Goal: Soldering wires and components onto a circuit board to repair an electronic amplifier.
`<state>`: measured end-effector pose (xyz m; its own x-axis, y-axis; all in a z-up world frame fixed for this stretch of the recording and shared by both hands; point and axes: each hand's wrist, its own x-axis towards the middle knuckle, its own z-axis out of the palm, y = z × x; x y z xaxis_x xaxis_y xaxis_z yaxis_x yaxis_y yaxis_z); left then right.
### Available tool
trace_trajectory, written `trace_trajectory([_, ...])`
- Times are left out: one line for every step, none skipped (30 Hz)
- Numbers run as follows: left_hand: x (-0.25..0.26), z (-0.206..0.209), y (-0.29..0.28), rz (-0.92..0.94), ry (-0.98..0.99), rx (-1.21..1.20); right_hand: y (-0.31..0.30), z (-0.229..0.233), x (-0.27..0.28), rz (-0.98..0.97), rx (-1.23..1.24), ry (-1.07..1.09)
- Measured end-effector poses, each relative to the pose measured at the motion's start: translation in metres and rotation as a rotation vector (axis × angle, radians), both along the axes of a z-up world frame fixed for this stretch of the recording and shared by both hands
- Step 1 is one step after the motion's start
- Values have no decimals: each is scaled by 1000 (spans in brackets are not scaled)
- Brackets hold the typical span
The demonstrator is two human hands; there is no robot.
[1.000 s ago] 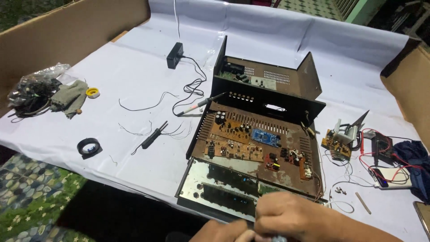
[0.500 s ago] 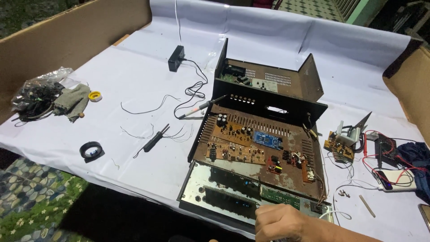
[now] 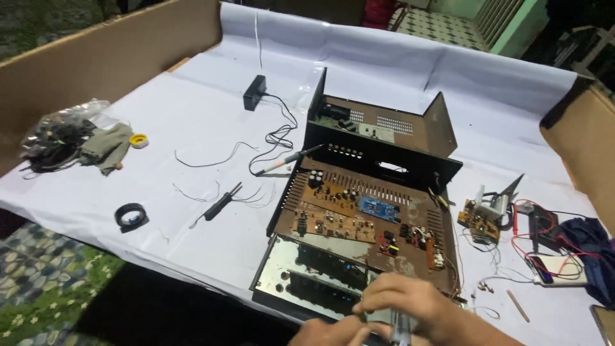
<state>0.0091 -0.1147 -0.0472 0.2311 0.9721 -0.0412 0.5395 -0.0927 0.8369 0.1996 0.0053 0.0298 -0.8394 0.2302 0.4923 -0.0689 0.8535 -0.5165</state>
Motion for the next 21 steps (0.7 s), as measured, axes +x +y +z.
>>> trace_trajectory([9,16,1,6,35,172,-5,8,-4,35,-68,-40])
trace_trajectory([18,32,3,11,72,344,-10,16,-8,72,-135,-81])
trace_trajectory([21,34,3,19,72,353,-10,18,-6,79,-127,-84])
trace_trajectory([24,35,4,89,98,366,-9,19,-4,32,-119,-63])
trace_trajectory([29,36,3,153,118,375,-10,21,0,-22,-116,-46])
trace_trajectory([23,26,8,154,113,378,-11,23,4,-22,-112,-50])
trace_trajectory([16,15,12,79,95,255,-12,23,7,-68,-90,-68])
trace_trajectory([10,3,16,3,77,131,-12,24,11,-113,-67,-85])
trace_trajectory([11,-6,16,4,76,127,-13,22,12,-112,-71,-86])
trace_trajectory([13,-14,15,11,93,116,-14,19,13,-133,-68,-69])
trace_trajectory([13,-22,16,18,112,112,-13,17,13,-156,-57,-48])
trace_trajectory([15,-24,17,16,116,115,-12,18,13,-158,-55,-44])
trace_trajectory([17,-26,16,38,165,155,-10,19,13,-121,-19,-69])
trace_trajectory([18,-27,16,61,214,195,-9,20,12,-84,17,-93])
trace_trajectory([17,-28,18,63,215,194,-8,18,11,-82,17,-93])
trace_trajectory([15,-30,19,37,224,137,-6,16,10,-67,56,-101])
trace_trajectory([15,-31,21,10,231,79,-5,14,10,-53,93,-110])
trace_trajectory([13,-27,18,11,230,78,-5,15,8,-52,93,-111])
trace_trajectory([10,-22,17,17,220,85,-5,16,6,-50,107,-110])
trace_trajectory([8,-18,15,23,209,93,-5,17,5,-49,122,-109])
trace_trajectory([13,-12,14,22,210,92,-6,18,3,-50,121,-109])
